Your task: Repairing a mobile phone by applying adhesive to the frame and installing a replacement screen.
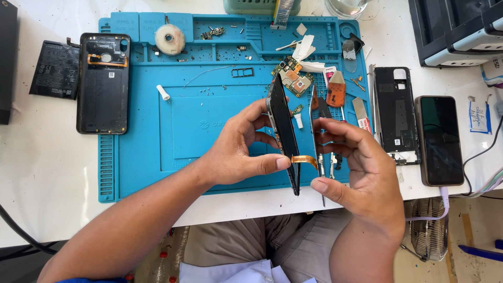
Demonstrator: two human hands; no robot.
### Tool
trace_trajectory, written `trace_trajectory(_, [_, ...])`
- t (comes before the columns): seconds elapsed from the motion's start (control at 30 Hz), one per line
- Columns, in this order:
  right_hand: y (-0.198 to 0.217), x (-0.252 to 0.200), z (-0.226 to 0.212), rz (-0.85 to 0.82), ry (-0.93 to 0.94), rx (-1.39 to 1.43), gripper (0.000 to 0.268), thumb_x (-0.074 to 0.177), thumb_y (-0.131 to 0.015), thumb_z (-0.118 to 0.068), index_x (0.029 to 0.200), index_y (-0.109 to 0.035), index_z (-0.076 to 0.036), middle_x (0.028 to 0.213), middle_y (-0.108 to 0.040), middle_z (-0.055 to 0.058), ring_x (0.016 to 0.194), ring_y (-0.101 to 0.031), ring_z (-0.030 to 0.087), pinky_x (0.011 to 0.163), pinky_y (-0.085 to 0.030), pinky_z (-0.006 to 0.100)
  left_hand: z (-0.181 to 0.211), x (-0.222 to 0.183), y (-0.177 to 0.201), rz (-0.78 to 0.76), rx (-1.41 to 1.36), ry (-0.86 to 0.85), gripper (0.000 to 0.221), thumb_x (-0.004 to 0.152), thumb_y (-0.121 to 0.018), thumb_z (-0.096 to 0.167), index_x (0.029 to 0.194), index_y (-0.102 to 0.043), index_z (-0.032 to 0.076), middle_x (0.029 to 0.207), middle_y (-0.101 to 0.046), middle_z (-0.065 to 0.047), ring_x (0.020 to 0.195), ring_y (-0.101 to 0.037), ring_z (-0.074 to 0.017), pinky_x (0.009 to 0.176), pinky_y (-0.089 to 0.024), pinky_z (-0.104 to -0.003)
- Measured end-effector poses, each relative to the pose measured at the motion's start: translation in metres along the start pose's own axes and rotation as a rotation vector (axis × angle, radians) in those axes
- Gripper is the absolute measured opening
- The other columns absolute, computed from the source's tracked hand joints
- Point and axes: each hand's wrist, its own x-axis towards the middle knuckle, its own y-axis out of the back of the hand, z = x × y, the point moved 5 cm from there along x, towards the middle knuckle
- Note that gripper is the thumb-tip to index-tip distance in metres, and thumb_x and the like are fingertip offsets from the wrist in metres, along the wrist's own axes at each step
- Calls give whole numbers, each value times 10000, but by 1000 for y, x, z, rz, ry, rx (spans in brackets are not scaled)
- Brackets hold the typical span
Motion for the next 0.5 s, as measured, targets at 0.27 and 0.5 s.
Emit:
trace_trajectory(0.27, [-7,2,6,-29,-14,73,791,786,-747,-274,1430,-440,69,1494,-536,250,1263,-616,301,1070,-556,400,1,0,-1,26,48,52,839,812,-797,365,1508,-421,87,1384,-581,-54,1125,-662,-190,838,-630,-303])
trace_trajectory(0.5, [-15,7,11,-38,-34,62,769,788,-747,-309,1399,-464,62,1420,-579,224,1208,-636,279,1018,-572,376,-1,0,-1,53,29,96,786,801,-807,341,1460,-453,100,1283,-595,-62,1080,-673,-182,796,-622,-289])
